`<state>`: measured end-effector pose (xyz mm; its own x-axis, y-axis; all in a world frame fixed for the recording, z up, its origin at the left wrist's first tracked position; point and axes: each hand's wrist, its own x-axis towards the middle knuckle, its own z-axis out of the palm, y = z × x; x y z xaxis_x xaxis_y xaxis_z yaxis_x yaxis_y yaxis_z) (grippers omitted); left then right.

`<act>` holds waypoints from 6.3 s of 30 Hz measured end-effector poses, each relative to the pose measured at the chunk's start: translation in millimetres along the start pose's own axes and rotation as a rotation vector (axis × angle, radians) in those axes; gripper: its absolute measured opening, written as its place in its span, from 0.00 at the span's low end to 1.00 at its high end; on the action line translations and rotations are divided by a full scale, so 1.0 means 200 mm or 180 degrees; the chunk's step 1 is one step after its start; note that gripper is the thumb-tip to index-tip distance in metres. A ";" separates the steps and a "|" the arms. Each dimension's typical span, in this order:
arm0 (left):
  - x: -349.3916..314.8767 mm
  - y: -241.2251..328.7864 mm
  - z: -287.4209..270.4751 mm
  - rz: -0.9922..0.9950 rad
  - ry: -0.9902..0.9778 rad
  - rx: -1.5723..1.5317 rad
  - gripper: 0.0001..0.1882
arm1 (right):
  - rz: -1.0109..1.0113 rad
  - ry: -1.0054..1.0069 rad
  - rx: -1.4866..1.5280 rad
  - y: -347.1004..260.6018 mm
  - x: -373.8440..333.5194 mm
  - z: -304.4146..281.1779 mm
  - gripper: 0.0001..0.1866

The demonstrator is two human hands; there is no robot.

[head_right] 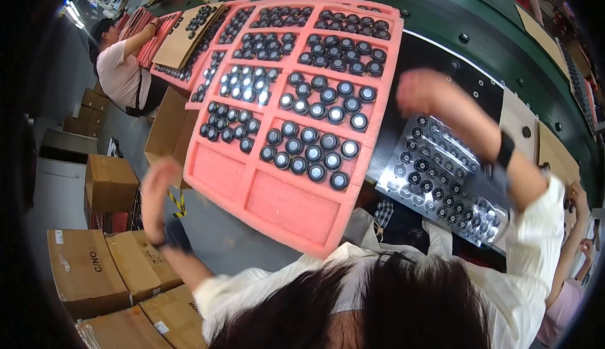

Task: The person picks up a round electronic component from a foam tray, peels a circular sticker from a plastic sheet, and presses the sticker onto the component. The person then places the stickered component onto a cardboard sheet and repeats the process.

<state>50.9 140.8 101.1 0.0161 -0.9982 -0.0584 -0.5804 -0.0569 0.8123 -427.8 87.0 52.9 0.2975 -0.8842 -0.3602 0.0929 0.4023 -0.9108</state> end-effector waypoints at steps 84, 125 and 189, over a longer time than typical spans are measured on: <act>-0.03 -0.02 1.43 -0.0617 0.0787 -0.0312 0.13 | -0.1308 0.1112 -0.2387 0.09 0.09 -0.71 0.24; 0.08 1.00 2.70 0.3444 -0.3073 0.3391 0.27 | -0.0562 0.2873 -0.2261 1.03 -1.29 -0.53 0.30; -0.47 1.27 2.35 0.1661 -0.3010 -0.1866 0.23 | -0.2343 0.3493 0.0095 0.62 -1.32 -0.45 0.41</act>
<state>-479.8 230.4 40.1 -0.8466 -0.5100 0.1522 0.1171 0.1005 0.9880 -580.8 348.4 16.1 -0.7490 -0.6230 0.2255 -0.0743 -0.2592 -0.9630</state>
